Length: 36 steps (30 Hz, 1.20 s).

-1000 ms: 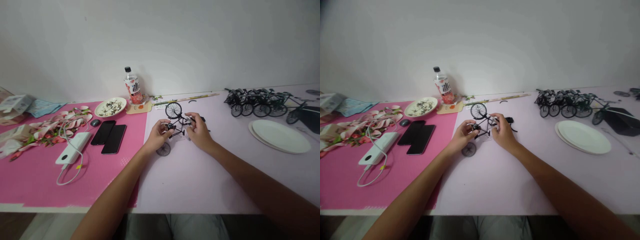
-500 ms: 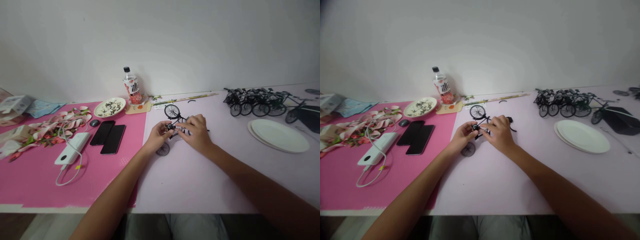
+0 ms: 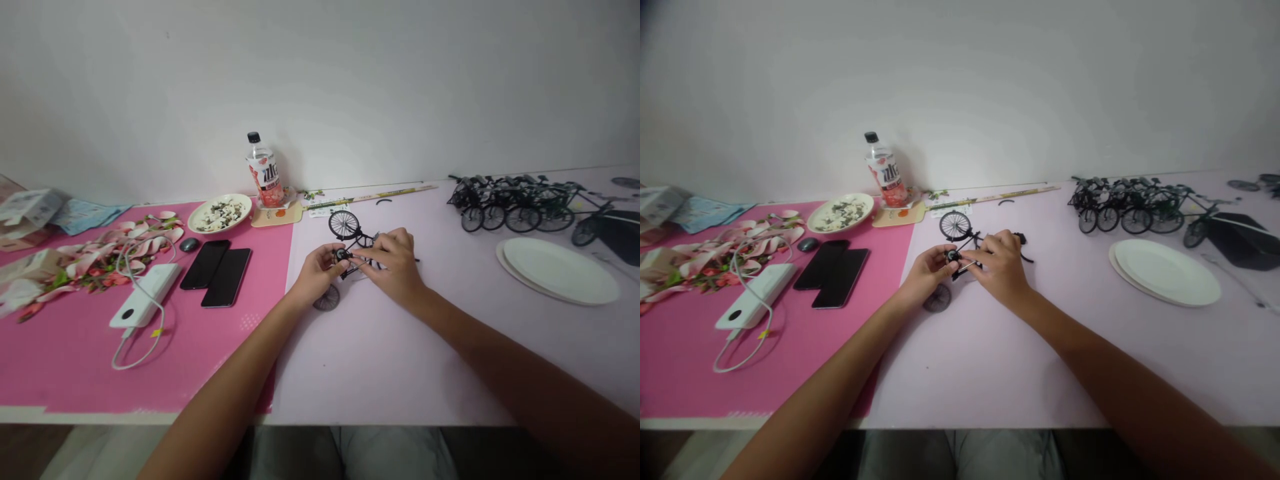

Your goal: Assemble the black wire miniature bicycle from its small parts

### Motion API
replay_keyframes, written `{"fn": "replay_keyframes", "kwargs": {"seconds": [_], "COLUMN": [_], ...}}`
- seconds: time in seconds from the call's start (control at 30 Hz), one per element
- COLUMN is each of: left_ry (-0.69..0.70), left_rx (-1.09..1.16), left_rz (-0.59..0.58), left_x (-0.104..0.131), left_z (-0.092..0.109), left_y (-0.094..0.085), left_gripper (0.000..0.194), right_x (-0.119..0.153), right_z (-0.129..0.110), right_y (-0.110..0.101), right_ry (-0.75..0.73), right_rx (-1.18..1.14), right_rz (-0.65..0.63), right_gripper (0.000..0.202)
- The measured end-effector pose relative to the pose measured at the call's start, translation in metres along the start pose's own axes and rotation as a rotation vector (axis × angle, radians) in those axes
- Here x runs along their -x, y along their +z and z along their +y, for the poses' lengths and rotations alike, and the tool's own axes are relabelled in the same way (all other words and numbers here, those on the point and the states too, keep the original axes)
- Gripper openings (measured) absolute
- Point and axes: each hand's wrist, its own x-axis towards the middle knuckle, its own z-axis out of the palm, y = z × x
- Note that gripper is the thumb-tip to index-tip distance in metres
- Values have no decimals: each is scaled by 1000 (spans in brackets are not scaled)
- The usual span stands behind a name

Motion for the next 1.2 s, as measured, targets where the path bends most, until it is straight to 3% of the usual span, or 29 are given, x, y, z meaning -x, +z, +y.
{"fn": "replay_keyframes", "kwargs": {"seconds": [0.93, 1.1, 1.2], "left_ry": [2, 65, 84], "left_rx": [19, -52, -118], "left_rz": [28, 121, 161], "left_x": [1, 1, 1], "left_z": [1, 4, 6], "left_y": [4, 4, 5], "left_gripper": [55, 48, 44], "right_x": [-2, -7, -7], "right_z": [-1, -10, -12], "right_y": [-1, -13, -16], "right_ry": [-18, -14, 49], "right_rx": [-25, -187, -283], "right_rz": [3, -41, -49], "right_gripper": [4, 21, 15]}}
